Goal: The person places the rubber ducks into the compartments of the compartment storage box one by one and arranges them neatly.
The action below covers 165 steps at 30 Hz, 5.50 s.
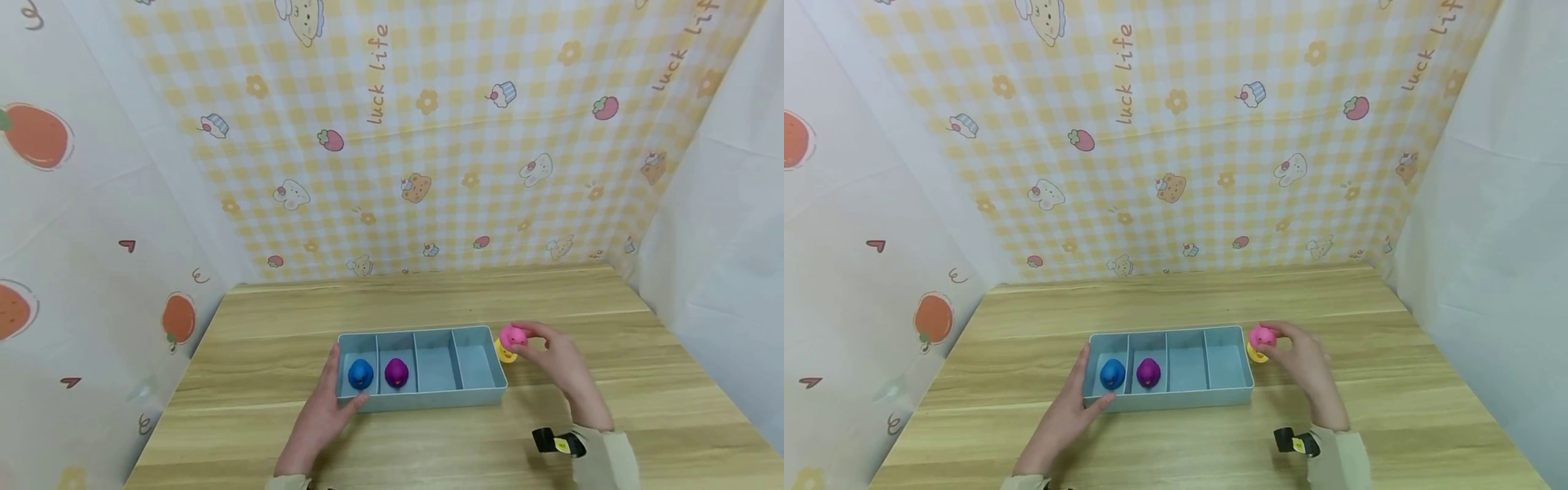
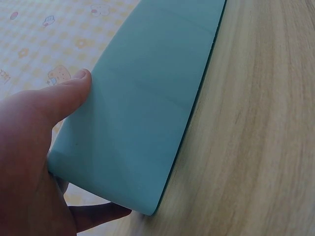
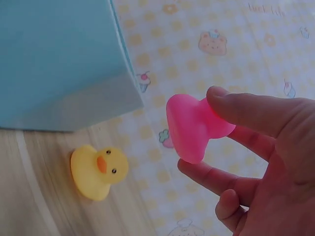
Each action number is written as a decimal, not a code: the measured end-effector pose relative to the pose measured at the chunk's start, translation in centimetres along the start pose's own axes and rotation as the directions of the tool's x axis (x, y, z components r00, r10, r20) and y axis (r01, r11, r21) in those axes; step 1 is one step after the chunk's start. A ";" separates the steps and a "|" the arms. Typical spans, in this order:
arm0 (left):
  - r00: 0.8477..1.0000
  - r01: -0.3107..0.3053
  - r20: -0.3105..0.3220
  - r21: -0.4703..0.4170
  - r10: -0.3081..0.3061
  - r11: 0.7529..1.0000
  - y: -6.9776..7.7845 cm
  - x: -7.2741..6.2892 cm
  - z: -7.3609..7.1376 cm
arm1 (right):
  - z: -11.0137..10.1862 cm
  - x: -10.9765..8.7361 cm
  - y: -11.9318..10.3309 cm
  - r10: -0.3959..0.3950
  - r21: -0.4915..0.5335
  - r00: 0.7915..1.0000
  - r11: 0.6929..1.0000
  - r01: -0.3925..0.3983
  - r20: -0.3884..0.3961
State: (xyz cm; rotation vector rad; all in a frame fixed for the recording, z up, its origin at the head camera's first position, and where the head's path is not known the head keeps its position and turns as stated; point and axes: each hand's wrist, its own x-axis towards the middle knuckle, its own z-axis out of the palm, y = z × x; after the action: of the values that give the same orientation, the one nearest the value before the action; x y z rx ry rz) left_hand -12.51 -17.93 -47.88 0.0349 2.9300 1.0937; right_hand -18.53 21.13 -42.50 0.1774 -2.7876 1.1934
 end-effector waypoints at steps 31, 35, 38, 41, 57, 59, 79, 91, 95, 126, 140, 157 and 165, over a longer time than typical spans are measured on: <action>1.000 0.012 0.001 -0.006 -0.012 1.000 -0.1 0.2 0.1 | 5.9 0.3 -5.1 -0.229 0.017 0.968 0.973 0.229 0.099; 1.000 0.000 -0.008 0.000 0.000 1.000 -0.1 0.1 0.1 | 6.8 0.3 -5.4 -0.239 0.037 0.963 0.971 0.236 0.122; 1.000 -0.003 -0.011 0.002 0.003 1.000 -0.1 0.0 0.1 | 7.3 0.4 -5.6 -0.236 0.033 0.962 0.972 0.234 0.137; 1.000 -0.004 -0.011 -0.001 0.004 1.000 -0.1 0.1 0.1 | 7.8 0.5 -5.7 -0.225 0.029 0.963 0.974 0.224 0.151; 1.000 0.015 0.004 -0.020 -0.015 1.000 0.1 0.1 -0.1 | 10.7 0.9 -6.3 -0.140 -0.156 0.970 0.973 0.172 0.200; 1.000 0.014 0.008 -0.022 -0.014 1.000 0.1 0.1 -0.1 | 10.8 0.9 -6.4 -0.140 -0.186 0.969 0.966 0.178 0.203; 1.000 0.009 0.007 -0.023 -0.009 1.000 -0.2 0.2 0.0 | 11.7 1.4 -6.7 -0.192 -0.409 0.951 0.868 0.280 0.244; 1.000 0.021 0.017 -0.023 -0.021 0.999 0.0 0.3 -0.1 | 9.8 1.2 -7.2 -0.145 -0.312 0.962 0.926 0.215 0.232; 1.000 0.022 0.014 -0.025 -0.021 0.999 0.1 0.3 -0.2 | 8.9 0.9 -7.4 -0.141 -0.256 0.970 0.948 0.190 0.197; 0.999 0.033 0.023 -0.026 -0.033 0.999 0.1 0.3 0.0 | 2.3 0.4 -1.8 -0.091 0.034 0.995 0.995 0.090 0.044; 0.999 0.030 0.026 -0.026 -0.029 0.999 0.0 0.2 -0.1 | 0.7 0.5 0.6 0.059 0.102 0.997 0.993 -0.063 0.043; 0.999 0.031 0.023 -0.029 -0.030 0.999 0.3 0.2 0.0 | 2.2 1.4 3.9 0.097 0.110 0.989 0.988 -0.109 0.111; 1.000 0.024 0.021 -0.037 -0.023 0.999 0.2 0.1 0.1 | 2.6 1.5 4.5 0.122 0.128 0.982 0.982 -0.142 0.147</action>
State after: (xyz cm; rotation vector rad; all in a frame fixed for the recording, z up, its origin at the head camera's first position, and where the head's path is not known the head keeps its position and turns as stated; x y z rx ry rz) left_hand -12.65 -17.74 -47.80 0.0120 2.8832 1.1373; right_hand -20.76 22.21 -47.31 0.0899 -2.8748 1.4610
